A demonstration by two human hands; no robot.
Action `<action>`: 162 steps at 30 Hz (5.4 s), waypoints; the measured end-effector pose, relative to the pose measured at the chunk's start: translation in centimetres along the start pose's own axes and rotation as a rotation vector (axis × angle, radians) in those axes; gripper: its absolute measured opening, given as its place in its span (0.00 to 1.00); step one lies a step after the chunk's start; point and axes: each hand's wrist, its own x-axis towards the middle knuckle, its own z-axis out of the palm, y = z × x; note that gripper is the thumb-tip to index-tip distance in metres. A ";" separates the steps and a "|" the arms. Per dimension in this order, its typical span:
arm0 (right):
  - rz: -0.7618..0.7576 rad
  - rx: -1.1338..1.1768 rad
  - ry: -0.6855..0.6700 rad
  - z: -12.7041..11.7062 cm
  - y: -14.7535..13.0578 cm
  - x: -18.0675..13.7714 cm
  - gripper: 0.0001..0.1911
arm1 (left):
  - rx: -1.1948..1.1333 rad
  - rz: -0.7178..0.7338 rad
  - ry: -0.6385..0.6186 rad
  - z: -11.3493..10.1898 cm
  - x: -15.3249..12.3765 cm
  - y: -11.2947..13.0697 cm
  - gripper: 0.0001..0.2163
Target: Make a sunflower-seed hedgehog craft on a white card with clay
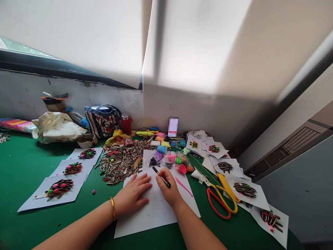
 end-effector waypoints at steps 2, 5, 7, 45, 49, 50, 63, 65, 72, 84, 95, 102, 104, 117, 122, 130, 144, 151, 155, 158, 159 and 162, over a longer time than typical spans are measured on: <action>0.018 0.017 0.016 -0.4 0.1 0.1 0.11 | -0.001 -0.001 -0.011 0.0 0.0 -0.1 0.29; 0.081 0.091 0.008 -0.7 0.3 0.5 0.13 | 0.000 -0.001 -0.016 0.0 0.0 -0.1 0.30; 0.127 0.137 -0.021 -0.8 0.4 0.7 0.18 | 0.005 -0.004 -0.015 0.0 0.0 -0.1 0.30; 0.222 0.279 0.123 -1.2 1.4 1.9 0.19 | 0.015 -0.006 -0.030 -0.2 0.0 0.1 0.30; 0.207 0.273 0.124 -1.1 1.5 1.9 0.19 | 0.018 -0.005 -0.038 -0.3 0.1 0.2 0.31; 0.204 0.270 0.121 -1.1 1.5 1.9 0.19 | 0.017 -0.006 -0.039 -0.3 0.1 0.2 0.31; 0.190 0.175 0.125 -0.7 1.7 2.0 0.18 | 0.017 0.007 -0.021 0.0 0.0 -0.1 0.31; 0.194 0.177 0.137 -0.8 1.7 2.0 0.18 | 0.020 0.008 -0.022 0.0 0.1 -0.1 0.31; 0.208 0.218 0.146 -0.9 1.6 2.0 0.19 | 0.029 0.004 -0.019 0.0 0.0 -0.1 0.31; 0.169 0.237 0.134 -0.9 1.8 2.0 0.18 | 0.076 0.017 -0.005 0.4 -0.1 0.7 0.30; 0.166 0.194 0.112 -0.9 1.7 1.9 0.18 | 0.175 0.002 -0.154 0.4 -0.8 1.4 0.36; 0.184 0.140 0.114 -0.8 1.4 2.0 0.18 | 0.154 -0.054 -0.083 0.1 -1.2 0.6 0.34; 0.188 0.128 0.109 -0.7 1.4 2.0 0.18 | 0.142 -0.068 -0.076 0.1 -1.3 0.5 0.33; 0.182 0.133 0.124 -0.2 1.0 1.8 0.20 | 0.094 -0.088 -0.001 0.1 -1.3 0.3 0.38; 0.165 0.151 0.128 -0.4 1.1 1.8 0.18 | 0.115 -0.111 -0.012 0.0 -1.2 0.5 0.39; 0.166 0.164 0.160 -0.8 1.2 2.0 0.17 | 0.098 -0.116 -0.019 -0.1 -1.1 0.4 0.37; 0.170 0.170 0.160 -0.9 1.4 2.3 0.17 | 0.083 -0.085 0.012 0.3 -1.3 -0.2 0.36; 0.169 0.185 0.185 -0.9 1.2 2.1 0.20 | 0.097 -0.097 0.008 0.3 -1.4 -0.2 0.36; 0.175 0.192 0.203 -1.1 1.3 2.0 0.20 | 0.085 -0.094 0.032 0.4 -1.4 -0.3 0.37; 0.184 0.217 0.222 -1.2 1.6 2.0 0.21 | 0.082 -0.098 0.028 0.4 -1.4 -0.3 0.37; 0.188 0.223 0.226 -1.2 1.6 2.0 0.21 | 0.081 -0.100 0.027 0.4 -1.4 -0.3 0.37; 0.194 0.228 0.231 -1.2 1.8 2.0 0.21 | 0.077 -0.103 0.032 0.3 -1.5 -0.3 0.38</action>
